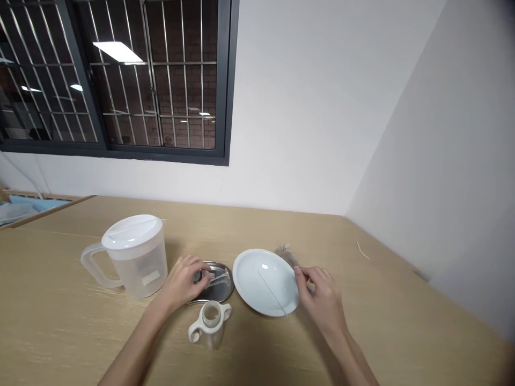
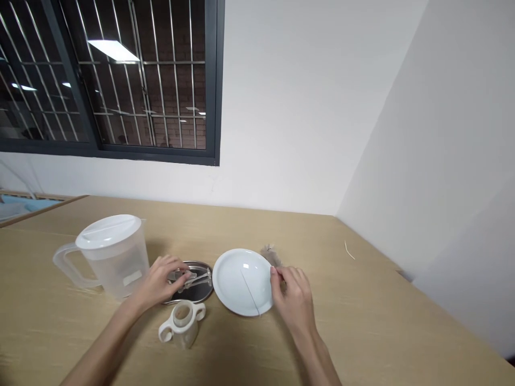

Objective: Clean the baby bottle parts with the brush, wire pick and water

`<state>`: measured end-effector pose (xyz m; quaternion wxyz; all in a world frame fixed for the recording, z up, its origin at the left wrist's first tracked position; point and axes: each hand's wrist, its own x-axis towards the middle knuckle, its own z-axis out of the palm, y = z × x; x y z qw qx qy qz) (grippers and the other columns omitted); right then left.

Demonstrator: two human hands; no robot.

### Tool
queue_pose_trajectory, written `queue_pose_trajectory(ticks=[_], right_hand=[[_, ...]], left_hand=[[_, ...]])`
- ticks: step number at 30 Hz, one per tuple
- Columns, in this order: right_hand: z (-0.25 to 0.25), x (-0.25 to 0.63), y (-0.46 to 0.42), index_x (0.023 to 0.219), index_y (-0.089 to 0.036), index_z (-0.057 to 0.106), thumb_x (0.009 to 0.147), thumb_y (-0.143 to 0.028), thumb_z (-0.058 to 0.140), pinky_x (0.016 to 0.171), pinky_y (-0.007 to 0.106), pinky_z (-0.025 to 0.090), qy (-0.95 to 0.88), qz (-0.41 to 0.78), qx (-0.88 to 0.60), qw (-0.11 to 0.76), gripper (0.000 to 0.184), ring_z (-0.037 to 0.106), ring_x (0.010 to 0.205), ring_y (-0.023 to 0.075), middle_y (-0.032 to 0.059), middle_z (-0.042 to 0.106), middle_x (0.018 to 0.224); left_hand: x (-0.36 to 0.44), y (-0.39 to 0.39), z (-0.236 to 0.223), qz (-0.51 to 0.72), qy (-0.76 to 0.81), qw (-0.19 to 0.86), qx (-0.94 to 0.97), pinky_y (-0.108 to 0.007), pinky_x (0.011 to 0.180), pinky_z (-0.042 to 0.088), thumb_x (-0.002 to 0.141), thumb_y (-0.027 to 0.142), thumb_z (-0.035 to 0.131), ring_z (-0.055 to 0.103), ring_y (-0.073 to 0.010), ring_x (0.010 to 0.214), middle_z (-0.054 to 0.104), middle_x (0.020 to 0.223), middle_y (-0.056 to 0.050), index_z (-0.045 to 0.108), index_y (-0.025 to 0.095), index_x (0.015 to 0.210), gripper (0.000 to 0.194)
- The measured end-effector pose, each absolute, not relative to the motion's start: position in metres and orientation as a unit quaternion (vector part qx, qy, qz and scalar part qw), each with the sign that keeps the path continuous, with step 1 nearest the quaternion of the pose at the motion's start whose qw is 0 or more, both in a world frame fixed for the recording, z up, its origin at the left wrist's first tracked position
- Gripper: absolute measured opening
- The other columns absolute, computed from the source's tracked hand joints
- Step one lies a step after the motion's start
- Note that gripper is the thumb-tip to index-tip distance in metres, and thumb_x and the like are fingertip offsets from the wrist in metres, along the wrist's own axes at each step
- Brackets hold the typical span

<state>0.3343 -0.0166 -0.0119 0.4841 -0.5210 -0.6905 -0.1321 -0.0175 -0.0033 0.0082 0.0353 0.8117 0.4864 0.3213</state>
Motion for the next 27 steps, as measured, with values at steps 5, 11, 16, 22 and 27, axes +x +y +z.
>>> queue_pose_trajectory(ticks=[5,11,16,22,27], right_hand=[[-0.011,0.344,-0.015,0.077,-0.019,0.06,0.096,-0.032,0.049,0.07,0.03,0.039,-0.681,-0.143,-0.527,0.488,0.025,0.05,0.069,0.0172,0.0024,0.057,0.068],[-0.013,0.358,-0.011,0.075,-0.019,0.058,0.094,-0.028,0.052,0.07,0.031,0.039,-0.629,-0.197,-0.521,0.542,0.021,0.049,0.068,0.0174,0.0016,0.055,0.067],[-0.011,0.369,-0.009,0.073,-0.019,0.056,0.093,-0.027,0.052,0.071,0.032,0.038,-0.587,-0.22,-0.548,0.554,0.022,0.049,0.068,0.0176,0.0011,0.054,0.065],[-0.012,0.378,-0.009,0.07,-0.019,0.055,0.093,-0.027,0.051,0.072,0.032,0.037,-0.548,-0.238,-0.578,0.556,0.024,0.05,0.067,0.0176,0.0009,0.054,0.064],[-0.013,0.378,-0.008,0.069,-0.019,0.055,0.092,-0.026,0.05,0.071,0.032,0.037,-0.54,-0.244,-0.586,0.552,0.024,0.051,0.067,0.0179,0.0012,0.054,0.064]], left_hand=[[0.01,0.015,0.011,0.285,0.494,0.098,0.815,-0.033,0.089,0.044,0.083,0.038,0.057,0.064,-0.024,0.097,0.072,0.1,-0.005,0.07,0.026,0.097,0.022],[0.036,0.041,0.019,0.139,0.514,0.1,0.841,-0.03,0.085,0.041,0.068,0.03,0.066,0.063,-0.0225,0.092,0.072,0.094,-0.002,0.069,0.025,0.092,0.025],[0.044,0.05,0.012,0.115,0.521,0.093,0.841,-0.031,0.083,0.04,0.065,0.032,0.067,0.063,-0.023,0.089,0.072,0.092,-0.002,0.068,0.025,0.092,0.028],[0.046,0.057,0.0,0.114,0.544,0.089,0.827,-0.028,0.074,0.041,0.064,0.034,0.066,0.065,-0.0227,0.084,0.072,0.087,-0.002,0.07,0.023,0.089,0.027],[0.045,0.057,-0.007,0.135,0.56,0.102,0.811,-0.027,0.069,0.042,0.064,0.033,0.064,0.065,-0.0229,0.083,0.072,0.085,-0.003,0.069,0.021,0.089,0.029]])
